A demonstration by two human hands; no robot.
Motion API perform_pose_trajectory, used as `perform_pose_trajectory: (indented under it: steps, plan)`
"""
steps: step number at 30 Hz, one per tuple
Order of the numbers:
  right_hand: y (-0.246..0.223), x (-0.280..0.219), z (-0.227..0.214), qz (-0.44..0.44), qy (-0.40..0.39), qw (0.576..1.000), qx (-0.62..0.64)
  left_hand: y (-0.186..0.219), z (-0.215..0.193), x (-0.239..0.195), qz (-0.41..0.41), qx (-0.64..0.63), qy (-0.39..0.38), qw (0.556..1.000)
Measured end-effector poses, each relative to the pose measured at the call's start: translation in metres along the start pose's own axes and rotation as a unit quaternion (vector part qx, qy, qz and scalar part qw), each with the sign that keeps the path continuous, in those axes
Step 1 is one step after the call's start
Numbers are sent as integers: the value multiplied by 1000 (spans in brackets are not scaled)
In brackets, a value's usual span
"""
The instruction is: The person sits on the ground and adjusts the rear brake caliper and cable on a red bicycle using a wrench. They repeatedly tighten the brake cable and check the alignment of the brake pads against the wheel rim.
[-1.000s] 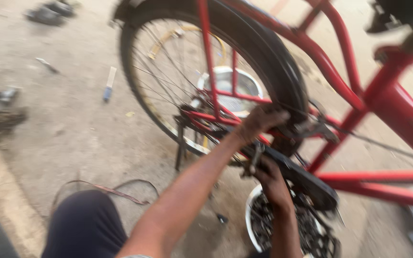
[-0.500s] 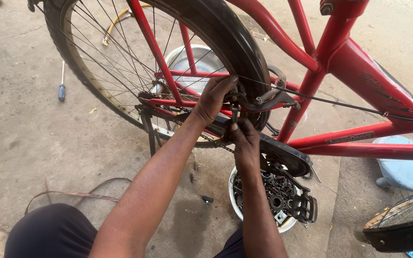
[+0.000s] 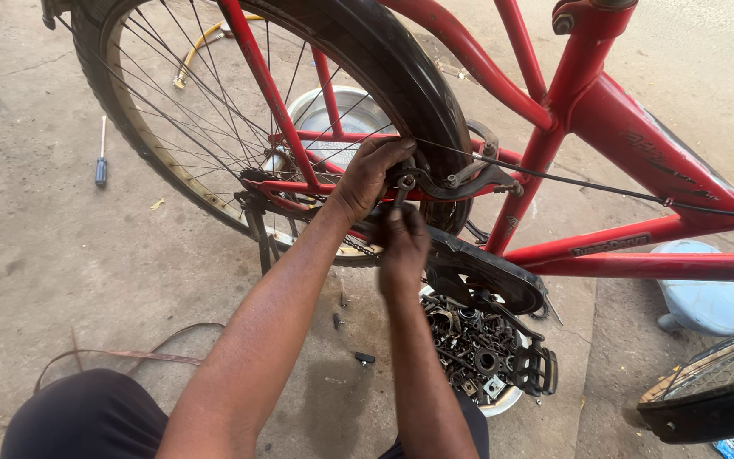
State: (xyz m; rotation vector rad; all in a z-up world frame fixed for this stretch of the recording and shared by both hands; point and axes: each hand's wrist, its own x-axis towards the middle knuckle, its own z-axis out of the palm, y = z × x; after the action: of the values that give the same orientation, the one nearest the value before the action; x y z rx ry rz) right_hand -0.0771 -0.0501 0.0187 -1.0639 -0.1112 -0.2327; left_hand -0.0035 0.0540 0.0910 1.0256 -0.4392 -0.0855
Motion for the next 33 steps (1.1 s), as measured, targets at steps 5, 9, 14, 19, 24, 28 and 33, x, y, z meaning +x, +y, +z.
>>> perform_pose_trajectory:
  steps: [5,9,14,19,24,28,33]
  plan:
    - [-19,6,-20,0,-82,981,-178,-3,2,-3,18,24,3,1000]
    - [-61,15,-14,-62,-111,894,-430,-2,2,0,18,12,8,1000]
    - [-128,19,-33,-54,-142,743,-651,-14,-1,-1,7,-25,18,1000]
    - [-155,-16,-54,11,-37,862,-506,-15,1,1,49,-3,12,999]
    - [-108,-41,-30,99,-23,941,-323,-12,3,-1,42,-7,18,999]
    - [-79,-54,-8,83,-64,971,-216,-9,5,0,39,8,38,998]
    - [-68,-50,0,33,-4,976,-213,-10,4,0,45,16,46,998]
